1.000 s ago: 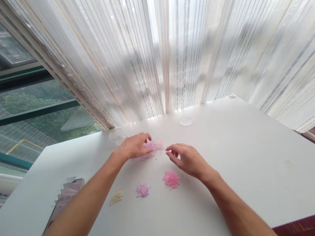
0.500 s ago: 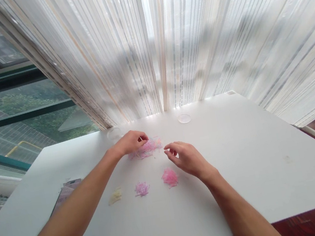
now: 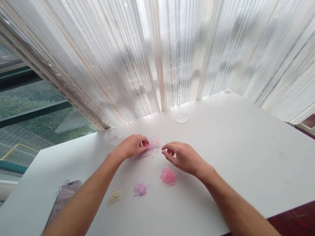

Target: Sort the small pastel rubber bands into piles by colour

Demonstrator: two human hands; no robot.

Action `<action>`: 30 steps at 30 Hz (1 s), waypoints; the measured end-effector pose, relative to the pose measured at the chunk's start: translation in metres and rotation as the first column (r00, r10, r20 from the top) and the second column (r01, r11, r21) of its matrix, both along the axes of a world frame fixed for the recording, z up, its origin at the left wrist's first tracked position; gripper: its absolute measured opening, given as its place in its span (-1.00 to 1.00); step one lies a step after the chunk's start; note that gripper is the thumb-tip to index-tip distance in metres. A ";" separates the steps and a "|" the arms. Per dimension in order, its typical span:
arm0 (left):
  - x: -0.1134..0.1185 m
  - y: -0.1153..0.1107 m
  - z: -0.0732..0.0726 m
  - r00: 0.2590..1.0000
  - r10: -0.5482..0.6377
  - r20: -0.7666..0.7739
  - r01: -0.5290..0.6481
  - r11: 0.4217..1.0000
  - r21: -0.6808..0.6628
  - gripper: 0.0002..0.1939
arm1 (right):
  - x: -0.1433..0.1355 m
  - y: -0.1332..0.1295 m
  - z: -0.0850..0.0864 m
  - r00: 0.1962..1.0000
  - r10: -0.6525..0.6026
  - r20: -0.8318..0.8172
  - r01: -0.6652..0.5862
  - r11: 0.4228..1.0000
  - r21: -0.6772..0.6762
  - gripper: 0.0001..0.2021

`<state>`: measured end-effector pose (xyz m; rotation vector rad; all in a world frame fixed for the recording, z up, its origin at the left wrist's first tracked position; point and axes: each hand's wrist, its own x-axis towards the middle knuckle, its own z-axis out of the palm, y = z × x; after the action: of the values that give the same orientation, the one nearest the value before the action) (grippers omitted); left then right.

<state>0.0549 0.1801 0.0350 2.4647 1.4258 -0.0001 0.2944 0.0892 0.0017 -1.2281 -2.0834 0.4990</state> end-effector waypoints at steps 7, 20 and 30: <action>-0.005 0.003 0.008 0.998 0.029 0.050 -0.031 0.999 0.034 -0.81 | 0.000 0.000 -0.001 1.000 0.005 0.004 -0.005 1.000 0.002 -0.82; -0.018 -0.013 0.019 0.963 0.109 0.246 -0.125 0.991 0.052 -0.83 | 0.000 0.001 -0.002 1.000 0.016 0.000 -0.016 1.000 0.001 -0.81; -0.015 -0.122 0.031 0.968 0.024 0.250 -0.026 1.000 0.008 -0.85 | -0.008 -0.001 -0.003 0.997 0.057 -0.050 -0.056 0.998 0.017 -0.79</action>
<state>0.0397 0.0582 0.0662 2.3554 1.3498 0.3145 0.2863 0.0878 -0.0011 -1.1391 -2.0799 0.5333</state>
